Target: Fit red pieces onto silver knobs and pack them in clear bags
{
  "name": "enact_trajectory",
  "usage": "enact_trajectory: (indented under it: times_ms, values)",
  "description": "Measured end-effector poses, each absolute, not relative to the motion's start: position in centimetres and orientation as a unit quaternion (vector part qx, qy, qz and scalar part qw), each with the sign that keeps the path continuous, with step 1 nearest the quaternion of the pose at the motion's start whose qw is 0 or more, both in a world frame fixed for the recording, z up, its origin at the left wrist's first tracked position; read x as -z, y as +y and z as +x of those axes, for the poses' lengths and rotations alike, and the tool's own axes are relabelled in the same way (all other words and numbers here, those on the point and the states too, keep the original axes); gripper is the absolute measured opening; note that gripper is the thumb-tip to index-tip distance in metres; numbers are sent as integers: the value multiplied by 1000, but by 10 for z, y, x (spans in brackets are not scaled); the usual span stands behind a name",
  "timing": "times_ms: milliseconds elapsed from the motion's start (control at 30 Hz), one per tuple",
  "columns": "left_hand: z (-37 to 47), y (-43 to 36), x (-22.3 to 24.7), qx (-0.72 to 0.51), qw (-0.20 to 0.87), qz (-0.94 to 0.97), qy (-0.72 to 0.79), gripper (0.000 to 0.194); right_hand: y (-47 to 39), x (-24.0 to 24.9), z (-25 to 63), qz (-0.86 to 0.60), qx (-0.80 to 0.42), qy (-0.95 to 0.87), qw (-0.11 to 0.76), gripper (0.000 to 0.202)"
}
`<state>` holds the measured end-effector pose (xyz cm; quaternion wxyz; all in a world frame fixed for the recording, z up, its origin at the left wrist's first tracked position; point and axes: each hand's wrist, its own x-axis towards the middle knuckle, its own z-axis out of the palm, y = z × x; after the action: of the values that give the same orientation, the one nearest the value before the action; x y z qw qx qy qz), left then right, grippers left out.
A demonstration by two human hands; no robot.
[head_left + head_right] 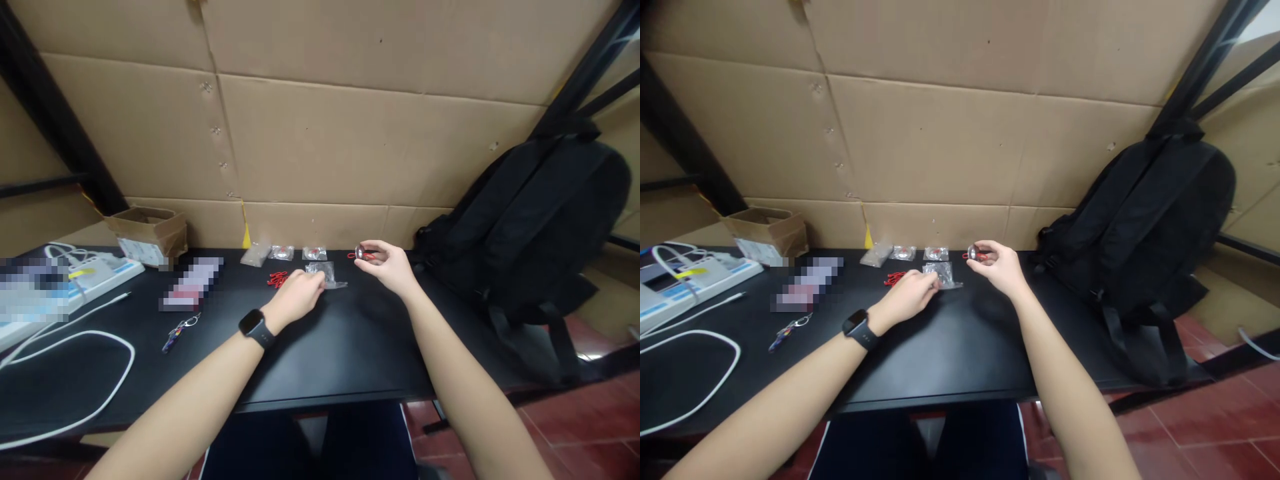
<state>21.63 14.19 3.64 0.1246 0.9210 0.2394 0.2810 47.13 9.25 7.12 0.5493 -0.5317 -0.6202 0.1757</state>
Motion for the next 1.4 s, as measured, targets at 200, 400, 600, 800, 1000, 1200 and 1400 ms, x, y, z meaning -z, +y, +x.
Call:
enact_trajectory:
  times_ms: [200,400,600,800,1000,1200,1400]
  values:
    - [225,138,-19,-228,155,945,175,27,85,-74,472,-563,-174,-716,375,41]
    - [223,138,-16,-193,113,959,176,36,80,-75,465,-595,-103,-769,208,23]
    - [224,139,-9,-192,125,954,195,36,84,-65,462,-601,-46,-779,171,21]
    - [222,137,-10,-191,134,953,191,40,90,-58,468,-600,-38,-784,153,18]
    - [222,137,-15,-199,134,952,191,43,88,-60,461,-574,-64,-798,173,13]
    - [222,138,-15,-204,143,947,202,52,89,-59,451,-573,-78,-786,219,16]
    - [221,135,-20,-187,127,954,195,47,95,-54,453,-585,-114,-771,227,21]
